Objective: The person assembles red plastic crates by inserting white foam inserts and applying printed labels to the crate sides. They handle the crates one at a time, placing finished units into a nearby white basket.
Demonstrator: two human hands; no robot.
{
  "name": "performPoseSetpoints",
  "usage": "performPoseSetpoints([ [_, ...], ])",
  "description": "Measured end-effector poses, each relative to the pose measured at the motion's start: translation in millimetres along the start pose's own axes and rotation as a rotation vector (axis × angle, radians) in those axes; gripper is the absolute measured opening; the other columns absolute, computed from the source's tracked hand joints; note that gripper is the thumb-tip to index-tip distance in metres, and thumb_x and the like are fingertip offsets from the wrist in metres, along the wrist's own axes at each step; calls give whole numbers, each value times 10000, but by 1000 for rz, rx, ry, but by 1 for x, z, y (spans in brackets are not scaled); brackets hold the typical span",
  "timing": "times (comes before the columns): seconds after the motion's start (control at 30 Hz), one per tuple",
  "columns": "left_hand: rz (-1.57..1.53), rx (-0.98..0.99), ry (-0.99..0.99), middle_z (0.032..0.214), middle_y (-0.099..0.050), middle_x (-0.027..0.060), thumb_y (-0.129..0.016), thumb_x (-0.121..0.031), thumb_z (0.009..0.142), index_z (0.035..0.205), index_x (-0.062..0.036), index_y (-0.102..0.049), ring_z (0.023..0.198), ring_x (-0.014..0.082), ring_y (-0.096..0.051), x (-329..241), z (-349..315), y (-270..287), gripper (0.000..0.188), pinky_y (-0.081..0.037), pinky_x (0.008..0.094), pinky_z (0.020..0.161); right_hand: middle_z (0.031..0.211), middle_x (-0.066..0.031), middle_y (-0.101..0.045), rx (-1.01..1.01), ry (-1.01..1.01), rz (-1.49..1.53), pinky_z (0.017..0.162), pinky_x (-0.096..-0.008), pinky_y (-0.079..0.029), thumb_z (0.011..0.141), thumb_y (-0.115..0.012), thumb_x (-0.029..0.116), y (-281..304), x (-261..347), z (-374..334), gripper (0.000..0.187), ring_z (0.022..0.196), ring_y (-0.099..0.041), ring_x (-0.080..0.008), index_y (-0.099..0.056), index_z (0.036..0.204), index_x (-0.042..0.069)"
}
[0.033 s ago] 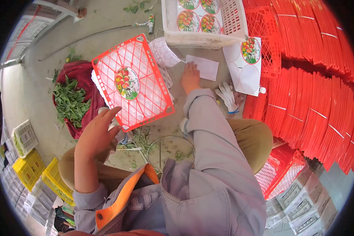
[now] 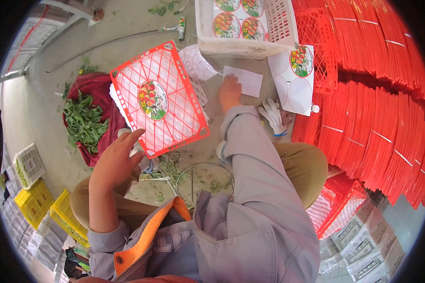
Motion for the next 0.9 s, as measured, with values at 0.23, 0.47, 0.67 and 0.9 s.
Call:
performPoseSetpoints([
  [0.23, 32, -195, -129, 1169, -640, 189, -696, -185, 891, 1365, -74, -542, 1085, 399, -632, 5, -13, 17, 511, -525, 488, 892, 1170, -168, -660, 538, 481, -394, 803, -461, -565, 871, -654, 212, 35, -35, 41, 279, 951, -694, -354, -677, 1095, 48],
  [0.47, -96, -274, -270, 1334, -593, 222, -720, -233, 903, 1466, -83, -473, 1197, 385, -603, -7, -10, 22, 632, -481, 448, 1020, 898, -21, -608, 722, 98, 1083, 647, -345, -549, 941, -523, 126, 283, -11, -34, 151, 746, -609, -155, -606, 1036, 43],
  [0.67, -512, -266, -523, 1394, -587, 186, -763, -178, 854, 1493, -19, -432, 1267, 263, -581, -55, -22, 25, 736, -453, 387, 1075, 859, -27, -649, 594, 321, 1630, 530, -237, -517, 974, -471, 100, 426, 39, -160, 254, 603, -589, -96, -525, 1208, 16],
  [0.9, -511, -224, -369, 1073, -741, 141, -744, -153, 854, 1427, -20, -508, 993, 300, -706, -45, -21, 5, 634, -538, 418, 921, 975, -160, -711, 48, 48, 1111, 652, -351, -542, 935, -541, 154, 347, 10, -124, 230, 846, -704, -206, -608, 1095, 3],
])
Point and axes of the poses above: each hand's wrist, its own z-axis towards the middle knuckle, its own y-axis out of the back of the hand, x = y × z, the point moved 8 cm from there along z, towards the middle knuckle
